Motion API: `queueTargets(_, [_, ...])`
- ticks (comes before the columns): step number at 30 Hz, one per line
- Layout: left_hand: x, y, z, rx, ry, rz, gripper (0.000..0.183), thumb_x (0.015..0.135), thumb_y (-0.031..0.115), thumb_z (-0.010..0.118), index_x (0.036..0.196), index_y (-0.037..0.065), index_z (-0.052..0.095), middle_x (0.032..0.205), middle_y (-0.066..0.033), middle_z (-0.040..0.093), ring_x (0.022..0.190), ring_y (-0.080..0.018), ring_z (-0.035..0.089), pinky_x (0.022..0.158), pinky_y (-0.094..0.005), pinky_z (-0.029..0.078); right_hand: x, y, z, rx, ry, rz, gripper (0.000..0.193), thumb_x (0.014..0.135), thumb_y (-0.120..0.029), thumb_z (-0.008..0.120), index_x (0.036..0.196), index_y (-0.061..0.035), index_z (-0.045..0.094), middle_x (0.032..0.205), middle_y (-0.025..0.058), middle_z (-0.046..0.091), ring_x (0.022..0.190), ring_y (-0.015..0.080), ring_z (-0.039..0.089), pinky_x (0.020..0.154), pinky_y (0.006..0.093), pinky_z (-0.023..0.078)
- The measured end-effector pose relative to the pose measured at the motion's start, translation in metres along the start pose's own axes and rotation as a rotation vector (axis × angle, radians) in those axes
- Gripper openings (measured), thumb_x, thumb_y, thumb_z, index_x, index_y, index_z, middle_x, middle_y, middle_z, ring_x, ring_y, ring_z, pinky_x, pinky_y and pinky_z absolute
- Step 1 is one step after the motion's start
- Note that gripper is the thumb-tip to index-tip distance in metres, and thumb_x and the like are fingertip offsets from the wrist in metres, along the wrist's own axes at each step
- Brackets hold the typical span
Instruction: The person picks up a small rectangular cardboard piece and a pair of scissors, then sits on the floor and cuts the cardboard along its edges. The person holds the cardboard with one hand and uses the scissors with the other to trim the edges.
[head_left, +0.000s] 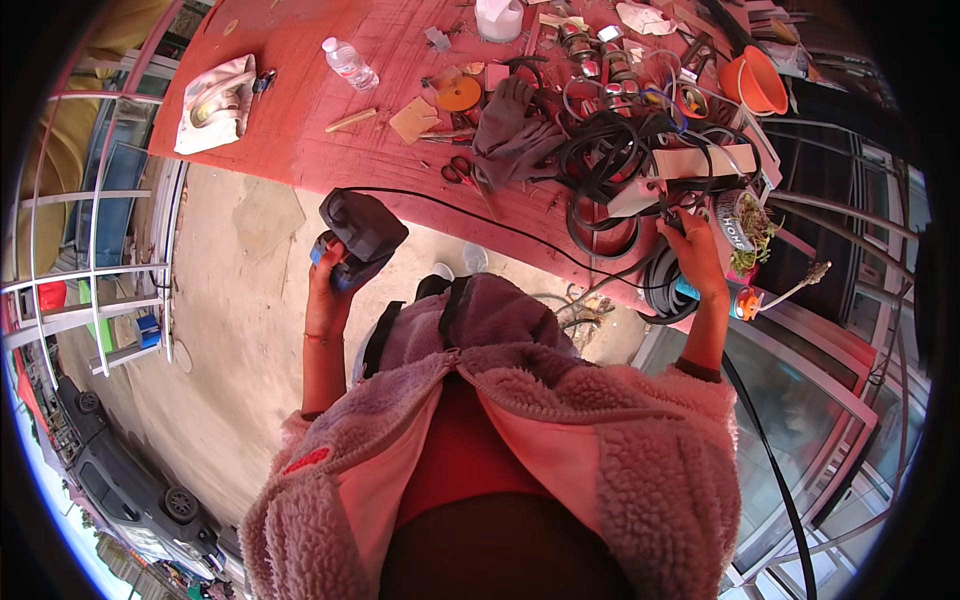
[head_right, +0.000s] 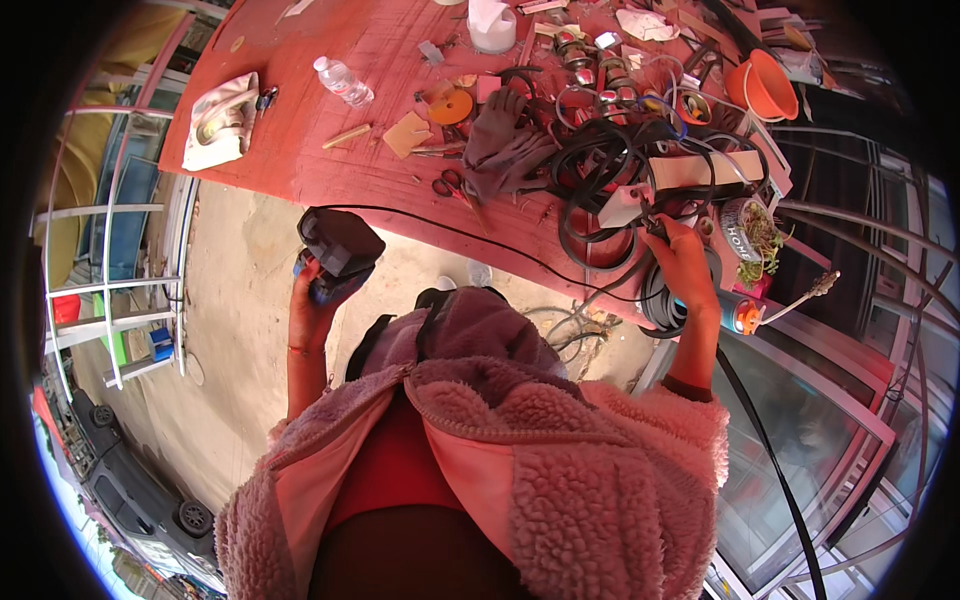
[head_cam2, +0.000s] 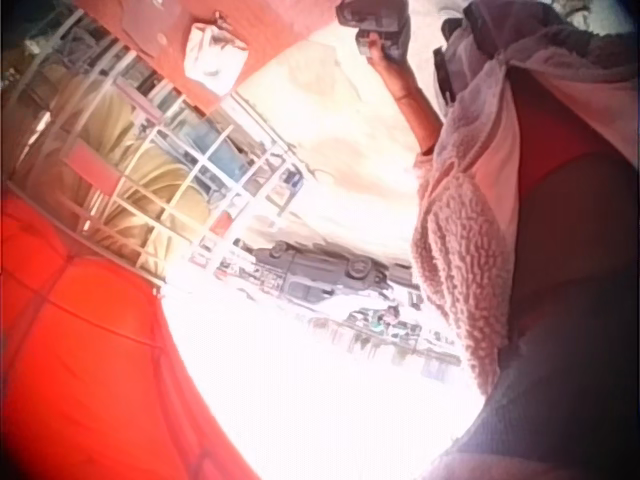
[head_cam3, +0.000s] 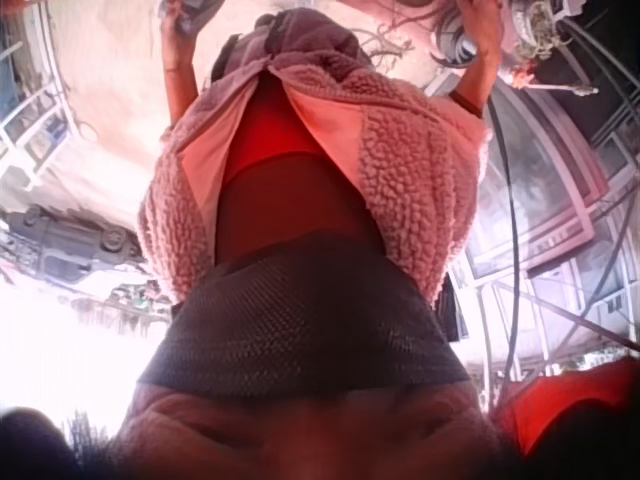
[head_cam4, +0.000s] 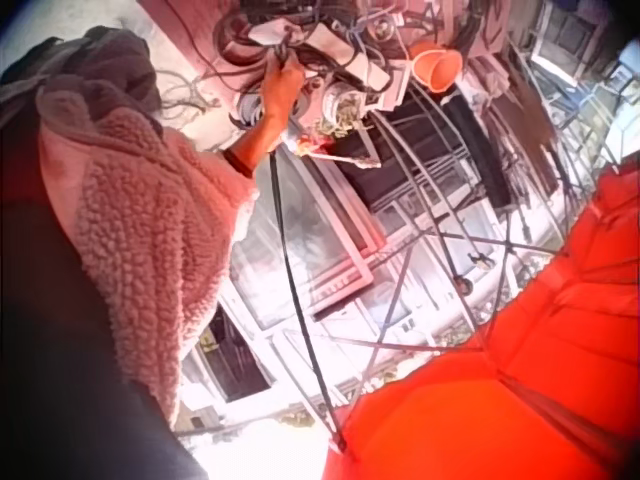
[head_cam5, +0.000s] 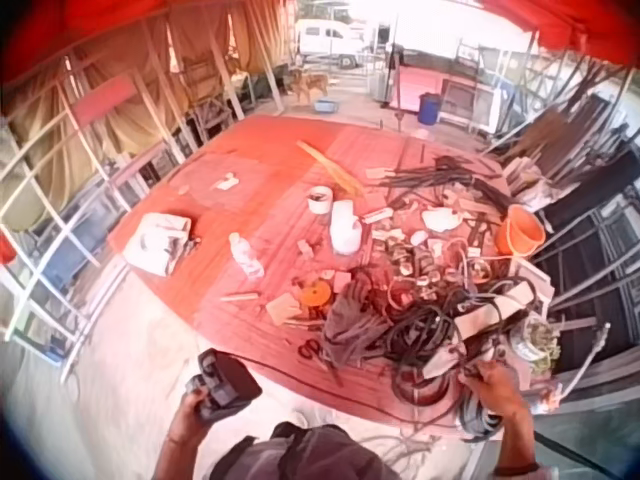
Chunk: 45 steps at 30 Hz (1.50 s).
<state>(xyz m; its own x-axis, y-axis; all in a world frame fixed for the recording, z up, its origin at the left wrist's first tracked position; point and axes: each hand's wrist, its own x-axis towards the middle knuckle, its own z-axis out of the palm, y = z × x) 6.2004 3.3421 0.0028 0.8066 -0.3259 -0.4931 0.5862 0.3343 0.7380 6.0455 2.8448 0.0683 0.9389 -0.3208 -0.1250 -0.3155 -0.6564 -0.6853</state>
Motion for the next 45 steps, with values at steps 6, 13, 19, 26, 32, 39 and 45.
queueTargets(6, [0.03, 0.011, -0.018, -0.052, -0.016, -0.018, 0.048, 0.091, 0.035, 0.06, 0.129, 0.007, 0.05, 0.125, -0.0095, 0.06, 0.117, -0.0242, 0.059, 0.099, -0.0438, 0.048, 0.077, -0.029, 0.018, -0.135, -0.024, 0.056, 0.026, 0.091, -0.017, 0.064, 0.105, 0.0048, 0.062, 0.078, 0.0217, 0.061, 0.07, 0.0334, 0.058, 0.067, 0.0385, 0.044])
queueTargets(13, [0.069, 0.024, -0.049, -0.031, -0.104, -0.02, 0.047, 0.093, 0.034, 0.058, 0.13, 0.008, 0.05, 0.128, -0.01, 0.059, 0.119, -0.0253, 0.058, 0.102, -0.0457, 0.047, 0.151, -0.048, 0.044, -0.752, 0.262, -0.12, 0.015, 0.087, -0.012, 0.064, 0.094, 0.0011, 0.062, 0.081, 0.0222, 0.066, 0.076, 0.0402, 0.066, 0.062, 0.0464, 0.05])
queueTargets(19, [0.088, 0.026, -0.064, -0.038, -0.103, -0.06, 0.045, 0.091, 0.034, 0.061, 0.127, 0.009, 0.051, 0.123, -0.0081, 0.061, 0.112, -0.0221, 0.061, 0.095, -0.0421, 0.051, 0.21, -0.021, 0.139, -1.021, 0.004, -0.499, 0.008, 0.072, -0.007, 0.064, 0.079, -0.0041, 0.066, 0.068, 0.0152, 0.065, 0.068, 0.0342, 0.068, 0.056, 0.0423, 0.052])
queueTargets(26, [0.094, 0.017, -0.068, -0.052, -0.067, -0.103, 0.042, 0.092, 0.033, 0.06, 0.125, 0.008, 0.052, 0.121, -0.0077, 0.062, 0.112, -0.0216, 0.061, 0.095, -0.0416, 0.051, 0.161, 0.039, 0.258, -1.09, -0.451, -0.399, 0.004, 0.073, -0.013, 0.068, 0.072, -0.0095, 0.07, 0.069, 0.0121, 0.067, 0.067, 0.031, 0.069, 0.056, 0.0397, 0.053])
queueTargets(32, [0.096, 0.018, -0.062, -0.085, -0.019, -0.123, 0.042, 0.092, 0.03, 0.062, 0.127, 0.007, 0.055, 0.117, -0.0051, 0.064, 0.109, -0.017, 0.062, 0.094, -0.0378, 0.051, 0.158, 0.05, 0.23, -0.506, -0.381, 0.038, 0.03, 0.086, -0.024, 0.065, 0.101, -0.0008, 0.054, 0.084, 0.0177, 0.065, 0.079, 0.0319, 0.067, 0.063, 0.0386, 0.052])
queueTargets(39, [0.107, 0.018, -0.054, -0.096, -0.039, -0.147, 0.043, 0.092, 0.03, 0.061, 0.128, 0.007, 0.053, 0.121, -0.0069, 0.062, 0.111, -0.0189, 0.061, 0.094, -0.0394, 0.052, 0.174, 0.088, 0.168, 0.305, -0.051, 0.438, 0.014, 0.098, -0.014, 0.049, 0.095, -0.0011, 0.054, 0.078, 0.0106, 0.066, 0.067, 0.0177, 0.066, 0.057, 0.0291, 0.051])
queueTargets(45, [0.164, -0.023, -0.047, -0.077, -0.131, -0.242, 0.047, 0.093, 0.035, 0.057, 0.133, 0.011, 0.049, 0.133, -0.0112, 0.056, 0.122, -0.0278, 0.056, 0.103, -0.048, 0.046, 0.102, 0.12, 0.238, 0.655, -0.142, 0.593, 0.015, 0.099, -0.015, 0.048, 0.091, -0.0031, 0.052, 0.089, 0.0157, 0.069, 0.08, 0.0239, 0.07, 0.069, 0.032, 0.056])
